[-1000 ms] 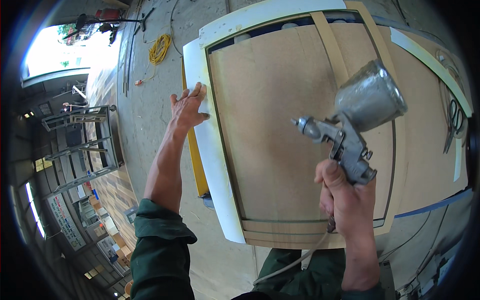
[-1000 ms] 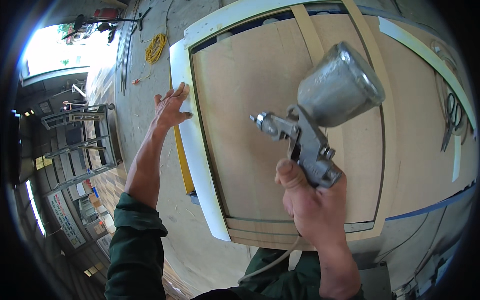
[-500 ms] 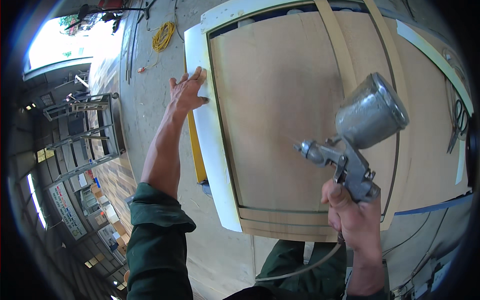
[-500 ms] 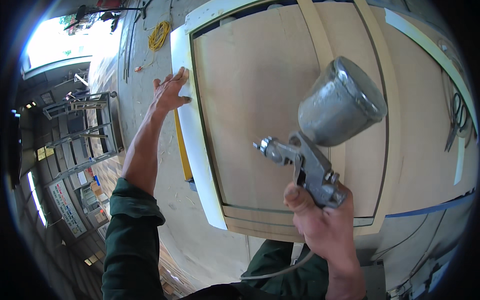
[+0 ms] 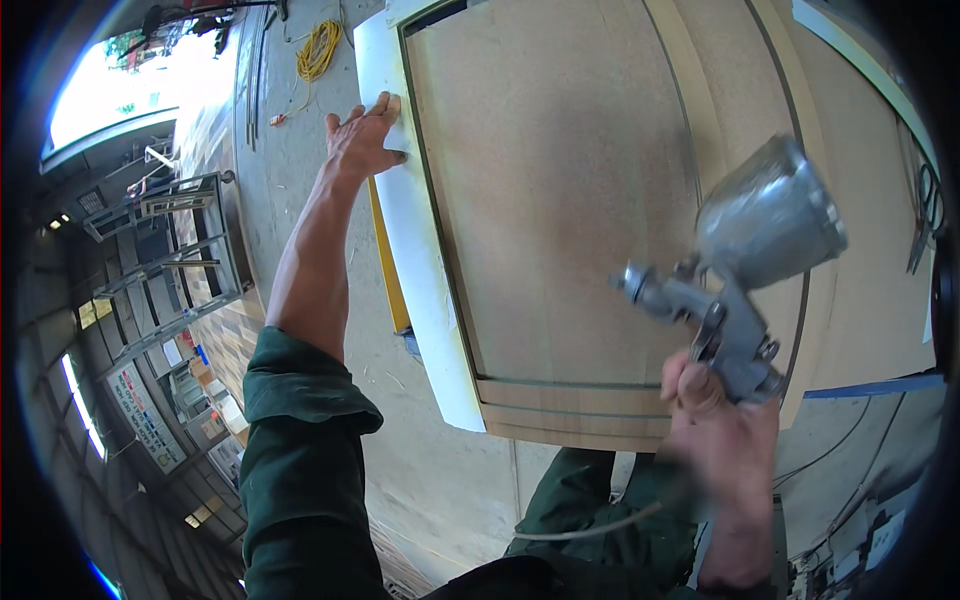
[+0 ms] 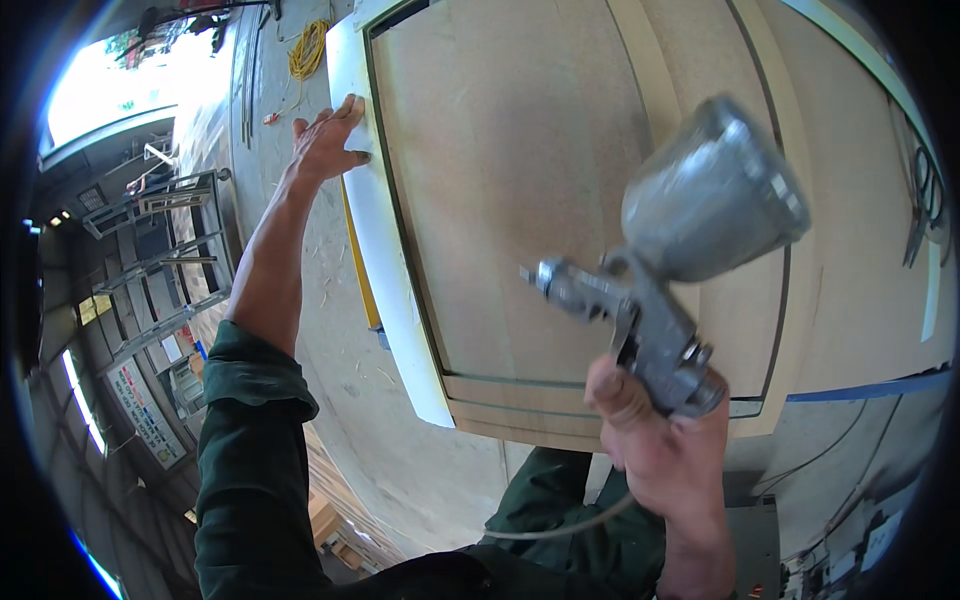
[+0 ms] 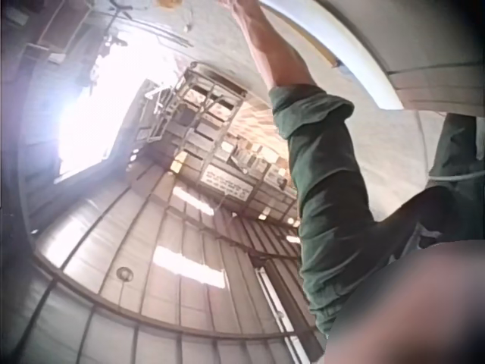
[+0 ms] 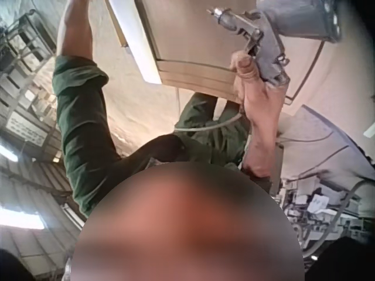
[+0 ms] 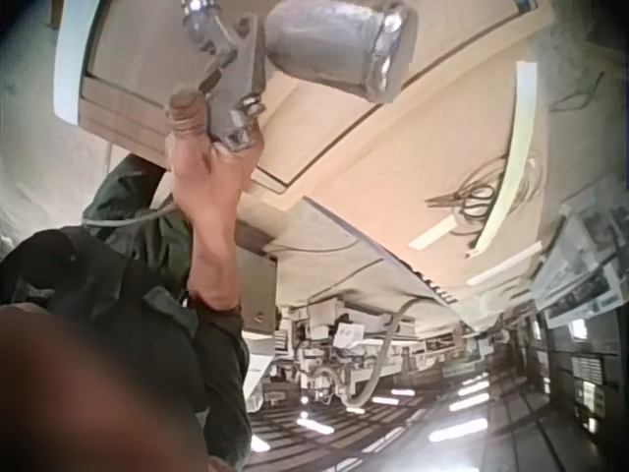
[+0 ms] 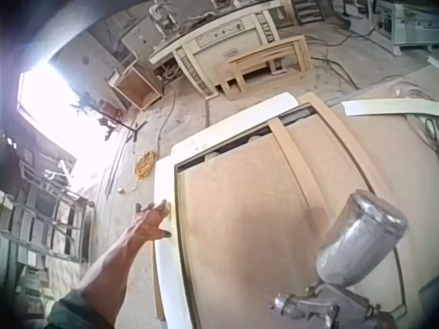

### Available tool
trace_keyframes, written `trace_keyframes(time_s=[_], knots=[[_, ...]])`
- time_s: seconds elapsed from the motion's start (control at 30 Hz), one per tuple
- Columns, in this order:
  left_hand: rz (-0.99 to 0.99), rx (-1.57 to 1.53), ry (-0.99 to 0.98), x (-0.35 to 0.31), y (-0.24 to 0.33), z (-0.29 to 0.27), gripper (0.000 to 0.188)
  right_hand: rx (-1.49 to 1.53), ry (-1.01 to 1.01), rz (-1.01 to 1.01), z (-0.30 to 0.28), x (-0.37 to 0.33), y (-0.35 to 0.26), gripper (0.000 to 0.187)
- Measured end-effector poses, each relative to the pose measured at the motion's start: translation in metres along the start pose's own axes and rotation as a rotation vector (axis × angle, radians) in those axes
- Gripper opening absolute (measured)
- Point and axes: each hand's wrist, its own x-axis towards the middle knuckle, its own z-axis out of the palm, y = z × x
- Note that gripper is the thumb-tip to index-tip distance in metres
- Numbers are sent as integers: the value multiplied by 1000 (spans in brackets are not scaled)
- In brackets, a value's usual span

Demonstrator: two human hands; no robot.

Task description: Spraying adhesive onto wooden panels using a spray gun and then applying protective or decorative strips.

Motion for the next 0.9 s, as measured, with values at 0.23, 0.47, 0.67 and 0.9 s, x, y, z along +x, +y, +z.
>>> trace_keyframes(time_s=[0.23, 0.47, 0.67, 0.9], knots=[[-50, -26, 169, -3, -13, 18, 101, 232, 48, -230, 1, 1, 16, 73], [-46, 5, 355, -8, -24, 34, 94, 300, 104, -130, -16, -16, 121, 60], [-163, -89, 488, -53, 59, -29, 46, 232, 110, -90, -21, -27, 172, 55], [63, -418, 463, -19, 17, 36, 19, 261, 96, -154, -11, -21, 181, 57]])
